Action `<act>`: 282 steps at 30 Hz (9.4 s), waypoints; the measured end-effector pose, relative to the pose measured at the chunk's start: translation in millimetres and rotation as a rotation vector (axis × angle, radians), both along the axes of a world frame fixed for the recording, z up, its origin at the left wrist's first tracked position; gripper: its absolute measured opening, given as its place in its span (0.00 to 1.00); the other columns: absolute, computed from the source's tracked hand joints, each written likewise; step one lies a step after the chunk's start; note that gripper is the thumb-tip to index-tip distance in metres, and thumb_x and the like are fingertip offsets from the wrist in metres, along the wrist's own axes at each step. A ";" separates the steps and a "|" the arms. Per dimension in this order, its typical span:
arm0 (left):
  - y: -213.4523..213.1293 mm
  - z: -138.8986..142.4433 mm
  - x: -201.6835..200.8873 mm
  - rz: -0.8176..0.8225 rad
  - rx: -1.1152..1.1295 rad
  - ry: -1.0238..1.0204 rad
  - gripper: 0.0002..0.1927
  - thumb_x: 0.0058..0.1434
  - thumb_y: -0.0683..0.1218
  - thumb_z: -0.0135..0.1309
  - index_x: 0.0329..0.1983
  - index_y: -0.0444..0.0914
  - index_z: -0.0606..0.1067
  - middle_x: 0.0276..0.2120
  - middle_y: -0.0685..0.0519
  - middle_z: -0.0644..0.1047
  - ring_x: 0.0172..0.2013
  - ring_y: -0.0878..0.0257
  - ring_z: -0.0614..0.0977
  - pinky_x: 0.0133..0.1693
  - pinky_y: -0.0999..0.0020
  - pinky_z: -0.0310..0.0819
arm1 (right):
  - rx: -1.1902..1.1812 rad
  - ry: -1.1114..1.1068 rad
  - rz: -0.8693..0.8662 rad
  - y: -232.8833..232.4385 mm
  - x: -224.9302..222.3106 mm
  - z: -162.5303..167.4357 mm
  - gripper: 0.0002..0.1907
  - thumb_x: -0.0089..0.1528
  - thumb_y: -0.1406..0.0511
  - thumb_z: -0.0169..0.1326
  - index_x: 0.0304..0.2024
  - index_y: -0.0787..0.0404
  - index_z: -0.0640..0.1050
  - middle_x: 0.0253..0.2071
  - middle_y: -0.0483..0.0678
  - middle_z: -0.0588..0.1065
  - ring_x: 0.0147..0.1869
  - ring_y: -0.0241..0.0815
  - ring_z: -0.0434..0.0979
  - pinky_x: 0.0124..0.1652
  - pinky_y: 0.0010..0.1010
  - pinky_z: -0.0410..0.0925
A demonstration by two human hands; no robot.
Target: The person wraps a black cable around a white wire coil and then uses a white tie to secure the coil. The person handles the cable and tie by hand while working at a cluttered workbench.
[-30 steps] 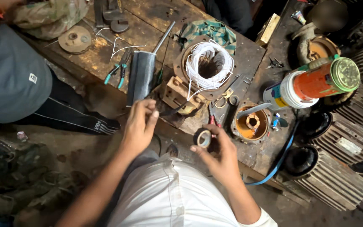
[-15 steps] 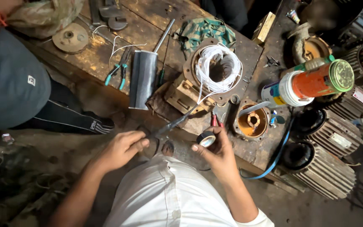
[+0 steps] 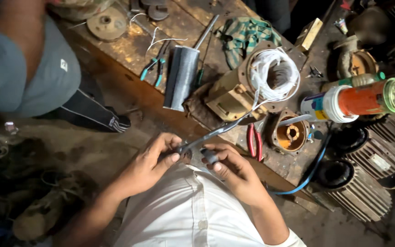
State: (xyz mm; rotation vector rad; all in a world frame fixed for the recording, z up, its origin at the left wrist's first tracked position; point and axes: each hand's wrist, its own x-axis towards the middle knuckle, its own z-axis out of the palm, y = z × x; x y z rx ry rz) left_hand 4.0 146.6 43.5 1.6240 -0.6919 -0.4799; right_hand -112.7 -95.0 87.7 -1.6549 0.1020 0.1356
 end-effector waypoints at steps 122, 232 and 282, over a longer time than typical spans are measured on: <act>-18.6 -23.9 20.7 0.139 -0.102 -0.290 0.21 0.61 0.57 0.62 0.33 0.33 0.75 0.30 0.46 0.77 0.32 0.53 0.81 0.34 0.61 0.73 | 0.483 0.313 -0.308 31.7 31.4 -1.6 0.16 0.68 0.59 0.49 0.50 0.62 0.80 0.17 0.40 0.66 0.18 0.31 0.62 0.21 0.23 0.57; -83.7 -39.6 26.9 0.108 0.107 -0.169 0.28 0.71 0.58 0.53 0.21 0.34 0.74 0.20 0.46 0.74 0.24 0.50 0.79 0.28 0.58 0.70 | 0.033 0.199 -0.649 27.1 22.1 -55.5 0.13 0.65 0.65 0.51 0.53 0.55 0.73 0.23 0.36 0.67 0.23 0.27 0.63 0.23 0.22 0.56; -103.2 9.2 -10.9 0.324 0.296 0.055 0.25 0.71 0.61 0.46 0.35 0.35 0.79 0.24 0.47 0.80 0.29 0.53 0.86 0.34 0.58 0.76 | -0.522 -0.180 0.010 -42.7 18.7 -45.0 0.09 0.74 0.60 0.48 0.51 0.58 0.74 0.24 0.36 0.69 0.28 0.23 0.68 0.29 0.21 0.63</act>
